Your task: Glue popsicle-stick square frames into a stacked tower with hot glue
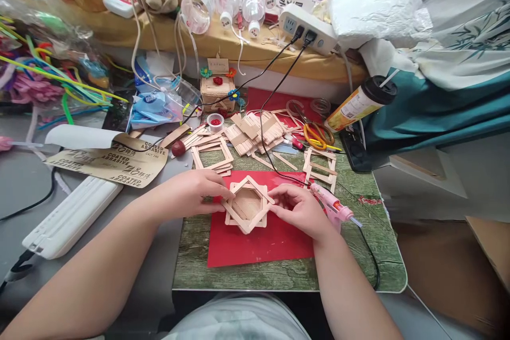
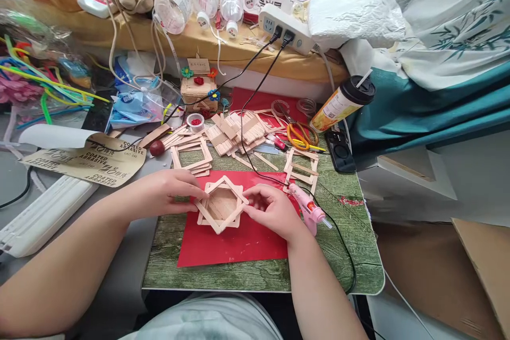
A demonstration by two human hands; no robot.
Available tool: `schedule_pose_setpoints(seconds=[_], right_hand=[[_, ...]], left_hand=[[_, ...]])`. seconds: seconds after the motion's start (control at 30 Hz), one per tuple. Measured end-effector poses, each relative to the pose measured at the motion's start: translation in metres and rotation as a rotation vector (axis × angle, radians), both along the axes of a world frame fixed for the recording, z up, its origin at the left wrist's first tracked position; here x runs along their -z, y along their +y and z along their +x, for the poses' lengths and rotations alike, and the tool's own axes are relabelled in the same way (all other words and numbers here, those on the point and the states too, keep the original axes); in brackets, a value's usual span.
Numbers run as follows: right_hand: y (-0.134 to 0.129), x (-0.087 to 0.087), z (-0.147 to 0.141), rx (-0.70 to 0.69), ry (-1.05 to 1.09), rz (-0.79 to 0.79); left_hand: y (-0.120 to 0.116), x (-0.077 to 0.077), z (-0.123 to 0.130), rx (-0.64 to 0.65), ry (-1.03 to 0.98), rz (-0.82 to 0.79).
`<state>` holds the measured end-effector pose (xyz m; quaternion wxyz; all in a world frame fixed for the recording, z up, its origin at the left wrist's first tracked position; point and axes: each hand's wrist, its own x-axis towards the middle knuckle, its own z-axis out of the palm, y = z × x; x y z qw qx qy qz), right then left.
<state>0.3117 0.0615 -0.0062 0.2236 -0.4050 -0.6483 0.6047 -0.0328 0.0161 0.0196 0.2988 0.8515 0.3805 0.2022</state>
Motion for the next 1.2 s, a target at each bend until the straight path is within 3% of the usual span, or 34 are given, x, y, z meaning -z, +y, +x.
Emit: schedule_pose_setpoints(seconds=[0.3, 0.63, 0.8, 0.9, 1.07, 1.2], right_hand=[[0.001, 0.004, -0.001, 0.041, 0.009, -0.018], [0.0, 0.008, -0.005, -0.016, 0.101, 0.172], [-0.001, 0.009, -0.004, -0.022, 0.117, 0.321], [-0.001, 0.005, -0.001, -0.078, 0.079, 0.324], [-0.001, 0.005, 0.0, 0.014, 0.083, 0.356], [-0.003, 0.008, -0.006, -0.021, 0.09, 0.369]], left_hand=[[-0.005, -0.005, -0.005, -0.116, 0.11, -0.065], [-0.002, -0.008, -0.005, -0.044, 0.06, -0.071], [-0.001, -0.011, -0.008, -0.076, 0.059, -0.067], [0.0, -0.007, -0.008, -0.07, 0.058, -0.058], [0.001, 0.0, -0.009, -0.049, 0.026, -0.054], [0.001, -0.002, -0.007, -0.014, 0.003, -0.043]])
